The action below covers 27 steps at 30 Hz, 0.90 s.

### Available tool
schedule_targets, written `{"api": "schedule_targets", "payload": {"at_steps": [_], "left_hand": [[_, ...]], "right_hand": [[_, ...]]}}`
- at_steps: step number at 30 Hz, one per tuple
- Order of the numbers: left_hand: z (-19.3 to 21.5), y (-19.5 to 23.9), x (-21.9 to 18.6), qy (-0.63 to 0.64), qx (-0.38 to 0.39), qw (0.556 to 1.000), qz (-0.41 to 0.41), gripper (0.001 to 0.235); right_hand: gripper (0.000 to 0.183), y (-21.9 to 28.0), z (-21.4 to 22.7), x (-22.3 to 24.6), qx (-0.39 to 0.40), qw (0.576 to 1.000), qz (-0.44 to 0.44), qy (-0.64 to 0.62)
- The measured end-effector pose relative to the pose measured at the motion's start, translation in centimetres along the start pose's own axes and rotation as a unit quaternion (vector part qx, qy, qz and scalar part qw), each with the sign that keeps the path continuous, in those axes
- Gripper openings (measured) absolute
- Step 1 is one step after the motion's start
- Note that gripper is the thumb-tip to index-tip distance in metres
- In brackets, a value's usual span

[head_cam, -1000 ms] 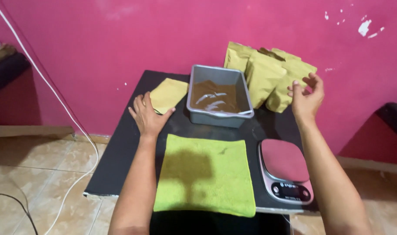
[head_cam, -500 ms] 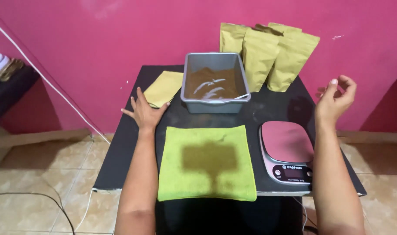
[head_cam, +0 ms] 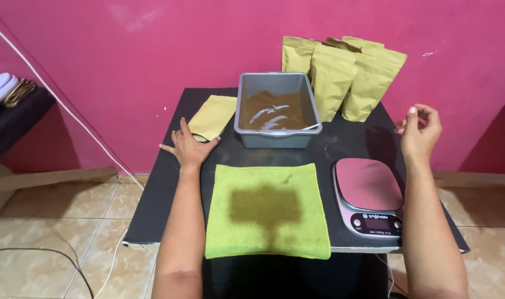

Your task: Filling paper bags with coffee grounds using a spoon, weighing them on a digital scale, and folding the tops.

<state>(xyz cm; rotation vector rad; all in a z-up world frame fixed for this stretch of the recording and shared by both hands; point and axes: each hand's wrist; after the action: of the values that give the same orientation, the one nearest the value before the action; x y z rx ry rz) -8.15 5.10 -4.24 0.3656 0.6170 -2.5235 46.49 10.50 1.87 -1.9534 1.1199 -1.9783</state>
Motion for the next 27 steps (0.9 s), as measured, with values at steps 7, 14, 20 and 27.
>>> {"api": "schedule_targets", "payload": {"at_steps": [7,14,20,27], "left_hand": [[2.2,-0.3,0.5,0.077,-0.079,0.993,0.036,0.106],[2.3,-0.5,0.1,0.332,-0.175,0.926,0.047,0.086],[0.2,-2.6,0.7,0.689,-0.058,0.717,0.089,0.053],[1.7,-1.9,0.1,0.832,0.107,0.532,0.116,0.073]], "right_hand": [[0.013,-0.1,0.5,-0.9,0.028,0.999,-0.023,0.010],[0.014,-0.1,0.5,-1.5,0.040,0.998,-0.052,0.000],[0.017,-0.2,0.4,-1.8,0.049,0.997,-0.057,0.009],[0.019,-0.3,0.7,-2.9,0.072,0.996,-0.058,0.016]]}}
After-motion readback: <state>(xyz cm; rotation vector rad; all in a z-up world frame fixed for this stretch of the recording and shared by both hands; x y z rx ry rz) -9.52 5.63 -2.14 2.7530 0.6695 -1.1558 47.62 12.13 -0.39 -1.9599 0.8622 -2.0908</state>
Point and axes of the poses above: each hand's wrist, its own y-axis away from the middle knuckle, its own z-axis out of the back of the hand, x = y × z, and after that the axes turned 11 degrees about -y, right-handed
